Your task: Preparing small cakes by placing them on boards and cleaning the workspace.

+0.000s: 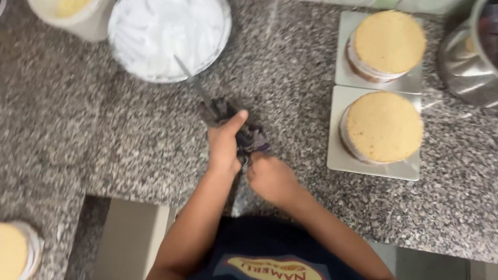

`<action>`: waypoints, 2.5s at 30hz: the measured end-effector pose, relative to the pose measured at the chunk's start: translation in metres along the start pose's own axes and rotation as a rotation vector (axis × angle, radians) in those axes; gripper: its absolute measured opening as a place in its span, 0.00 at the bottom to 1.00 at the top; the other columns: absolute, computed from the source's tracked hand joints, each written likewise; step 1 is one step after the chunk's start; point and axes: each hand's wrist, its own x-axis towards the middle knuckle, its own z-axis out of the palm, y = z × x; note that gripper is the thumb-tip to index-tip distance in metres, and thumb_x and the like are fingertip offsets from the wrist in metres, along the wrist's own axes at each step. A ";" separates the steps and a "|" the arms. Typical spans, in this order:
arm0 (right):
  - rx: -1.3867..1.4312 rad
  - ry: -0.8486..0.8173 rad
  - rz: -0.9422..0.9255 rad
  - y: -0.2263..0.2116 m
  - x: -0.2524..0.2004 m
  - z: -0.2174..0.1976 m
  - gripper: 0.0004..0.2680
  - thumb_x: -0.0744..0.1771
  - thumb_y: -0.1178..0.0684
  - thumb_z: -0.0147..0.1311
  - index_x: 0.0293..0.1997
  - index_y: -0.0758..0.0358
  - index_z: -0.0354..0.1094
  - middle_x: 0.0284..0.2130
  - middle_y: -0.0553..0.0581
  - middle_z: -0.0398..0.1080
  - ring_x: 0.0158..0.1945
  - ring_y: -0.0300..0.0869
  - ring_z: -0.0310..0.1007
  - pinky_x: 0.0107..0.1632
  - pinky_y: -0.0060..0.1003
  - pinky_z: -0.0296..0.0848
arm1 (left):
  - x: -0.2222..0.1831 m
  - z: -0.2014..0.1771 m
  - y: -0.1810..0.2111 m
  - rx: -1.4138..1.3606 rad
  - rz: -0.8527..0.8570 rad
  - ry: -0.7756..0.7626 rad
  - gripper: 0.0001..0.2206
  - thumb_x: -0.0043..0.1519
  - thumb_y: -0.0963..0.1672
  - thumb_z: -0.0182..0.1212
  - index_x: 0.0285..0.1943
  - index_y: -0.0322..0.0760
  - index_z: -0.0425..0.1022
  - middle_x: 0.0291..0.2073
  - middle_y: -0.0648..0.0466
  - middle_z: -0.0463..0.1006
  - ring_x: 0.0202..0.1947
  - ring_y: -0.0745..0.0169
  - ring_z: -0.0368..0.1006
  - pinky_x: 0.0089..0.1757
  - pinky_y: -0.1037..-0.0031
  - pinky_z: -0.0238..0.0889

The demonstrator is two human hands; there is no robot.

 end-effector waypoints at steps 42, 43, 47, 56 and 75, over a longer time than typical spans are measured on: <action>0.614 -0.321 0.691 0.175 -0.119 0.007 0.13 0.70 0.48 0.50 0.37 0.70 0.76 0.23 0.55 0.73 0.27 0.38 0.71 0.31 0.36 0.68 | 0.232 -0.018 -0.067 0.487 0.186 -0.157 0.25 0.55 0.49 0.71 0.57 0.29 0.72 0.50 0.46 0.79 0.51 0.54 0.74 0.53 0.64 0.63; 0.608 -0.332 0.694 0.168 -0.115 0.004 0.13 0.70 0.48 0.50 0.37 0.70 0.76 0.23 0.55 0.73 0.27 0.38 0.71 0.31 0.36 0.68 | 0.243 -0.023 -0.068 0.485 0.181 -0.145 0.25 0.55 0.49 0.71 0.57 0.29 0.72 0.50 0.46 0.79 0.51 0.54 0.74 0.53 0.64 0.63; 0.738 -0.333 0.762 0.144 -0.119 -0.008 0.13 0.70 0.49 0.48 0.37 0.70 0.75 0.23 0.55 0.74 0.26 0.39 0.72 0.31 0.37 0.69 | 0.281 -0.051 -0.084 0.495 0.303 0.218 0.23 0.54 0.48 0.69 0.49 0.22 0.76 0.41 0.38 0.81 0.43 0.43 0.77 0.46 0.58 0.68; 0.660 -0.301 0.699 0.152 -0.122 -0.004 0.13 0.71 0.49 0.47 0.40 0.69 0.75 0.24 0.54 0.73 0.26 0.37 0.70 0.29 0.34 0.67 | 0.239 -0.126 -0.018 1.094 0.647 0.575 0.23 0.52 0.42 0.65 0.53 0.19 0.71 0.56 0.30 0.70 0.57 0.29 0.66 0.60 0.56 0.61; 0.201 -0.266 0.685 0.126 -0.110 -0.001 0.13 0.71 0.49 0.50 0.35 0.70 0.75 0.19 0.60 0.69 0.23 0.43 0.65 0.29 0.42 0.62 | -0.004 -0.183 0.023 1.632 0.333 0.207 0.34 0.54 0.52 0.60 0.67 0.29 0.66 0.65 0.37 0.68 0.69 0.35 0.57 0.69 0.45 0.35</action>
